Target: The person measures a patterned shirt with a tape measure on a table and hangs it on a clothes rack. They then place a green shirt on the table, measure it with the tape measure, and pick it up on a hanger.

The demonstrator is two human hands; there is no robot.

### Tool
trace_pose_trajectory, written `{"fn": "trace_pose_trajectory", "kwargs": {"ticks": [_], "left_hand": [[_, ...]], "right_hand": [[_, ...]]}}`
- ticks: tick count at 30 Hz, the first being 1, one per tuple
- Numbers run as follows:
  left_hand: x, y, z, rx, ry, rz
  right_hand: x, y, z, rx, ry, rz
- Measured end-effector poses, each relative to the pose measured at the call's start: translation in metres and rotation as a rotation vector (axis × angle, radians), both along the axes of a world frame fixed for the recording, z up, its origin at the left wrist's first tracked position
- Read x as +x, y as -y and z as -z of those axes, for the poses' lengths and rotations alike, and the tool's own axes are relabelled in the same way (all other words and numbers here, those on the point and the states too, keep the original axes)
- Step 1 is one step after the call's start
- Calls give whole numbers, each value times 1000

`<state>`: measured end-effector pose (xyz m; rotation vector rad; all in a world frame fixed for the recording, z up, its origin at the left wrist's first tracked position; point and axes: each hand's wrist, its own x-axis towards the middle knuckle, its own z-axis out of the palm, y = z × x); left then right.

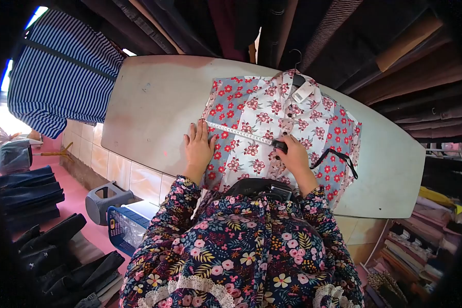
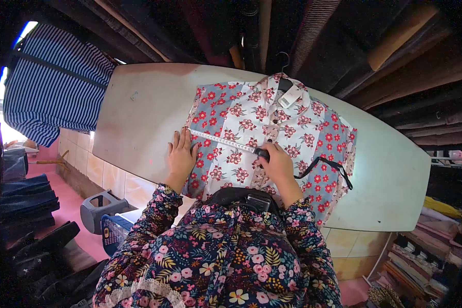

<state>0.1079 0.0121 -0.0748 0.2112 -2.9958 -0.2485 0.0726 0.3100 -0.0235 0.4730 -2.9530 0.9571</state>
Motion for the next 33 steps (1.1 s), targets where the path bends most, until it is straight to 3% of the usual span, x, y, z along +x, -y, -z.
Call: {"fn": "trace_pose_trajectory", "kwargs": {"ticks": [17, 33], "left_hand": [[0, 1, 9, -40, -13, 12], [-1, 1, 8, -38, 15, 2]], "right_hand": [[25, -94, -7, -79, 92, 260], [48, -183, -22, 154, 78, 578]]}}
